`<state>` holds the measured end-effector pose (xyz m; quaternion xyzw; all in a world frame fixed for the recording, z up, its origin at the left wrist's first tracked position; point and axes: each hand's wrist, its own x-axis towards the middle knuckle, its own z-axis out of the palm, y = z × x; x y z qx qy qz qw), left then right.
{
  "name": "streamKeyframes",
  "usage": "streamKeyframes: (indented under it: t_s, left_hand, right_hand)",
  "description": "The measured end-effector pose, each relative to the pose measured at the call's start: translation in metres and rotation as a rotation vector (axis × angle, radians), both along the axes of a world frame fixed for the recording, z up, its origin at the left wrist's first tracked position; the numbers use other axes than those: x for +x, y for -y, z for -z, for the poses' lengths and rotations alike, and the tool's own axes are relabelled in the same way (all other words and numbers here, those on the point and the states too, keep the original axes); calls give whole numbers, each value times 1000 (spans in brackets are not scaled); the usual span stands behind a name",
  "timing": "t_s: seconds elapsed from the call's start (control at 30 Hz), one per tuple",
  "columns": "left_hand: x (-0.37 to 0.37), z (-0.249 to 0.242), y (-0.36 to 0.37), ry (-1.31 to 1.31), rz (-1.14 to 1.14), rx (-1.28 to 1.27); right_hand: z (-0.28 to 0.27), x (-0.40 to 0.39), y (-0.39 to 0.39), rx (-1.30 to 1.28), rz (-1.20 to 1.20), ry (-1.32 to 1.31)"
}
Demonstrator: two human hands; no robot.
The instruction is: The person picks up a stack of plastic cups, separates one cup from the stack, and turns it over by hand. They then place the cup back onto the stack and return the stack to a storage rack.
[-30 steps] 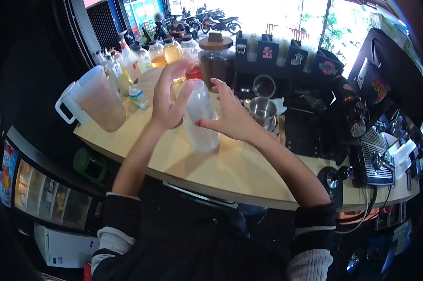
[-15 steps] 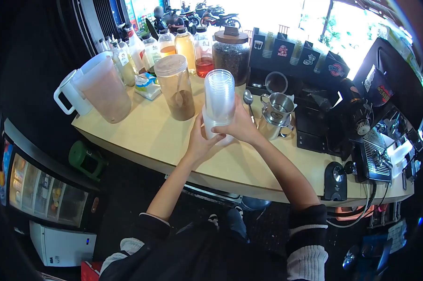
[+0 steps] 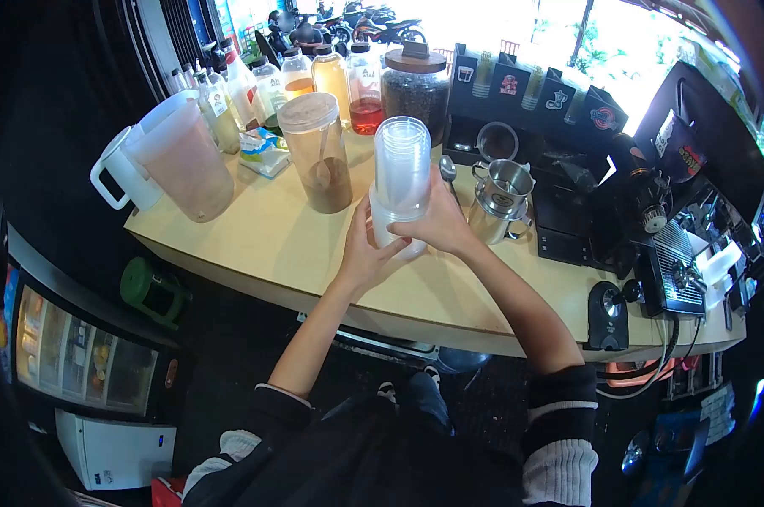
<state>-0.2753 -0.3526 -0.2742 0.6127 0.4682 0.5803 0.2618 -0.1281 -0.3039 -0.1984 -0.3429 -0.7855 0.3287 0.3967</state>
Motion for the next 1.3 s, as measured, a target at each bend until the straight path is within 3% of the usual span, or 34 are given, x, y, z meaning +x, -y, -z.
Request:
streamKeyframes:
  t_s: [1.03,1.3]
  left_hand:
    - [-2,-1,1,-11,-55,12]
    - [-1,2,-1,4,-35,20]
  right_hand:
    - [5,-1,1,35,36,-27]
    - [-26,-2,-2,-14,-19,-176]
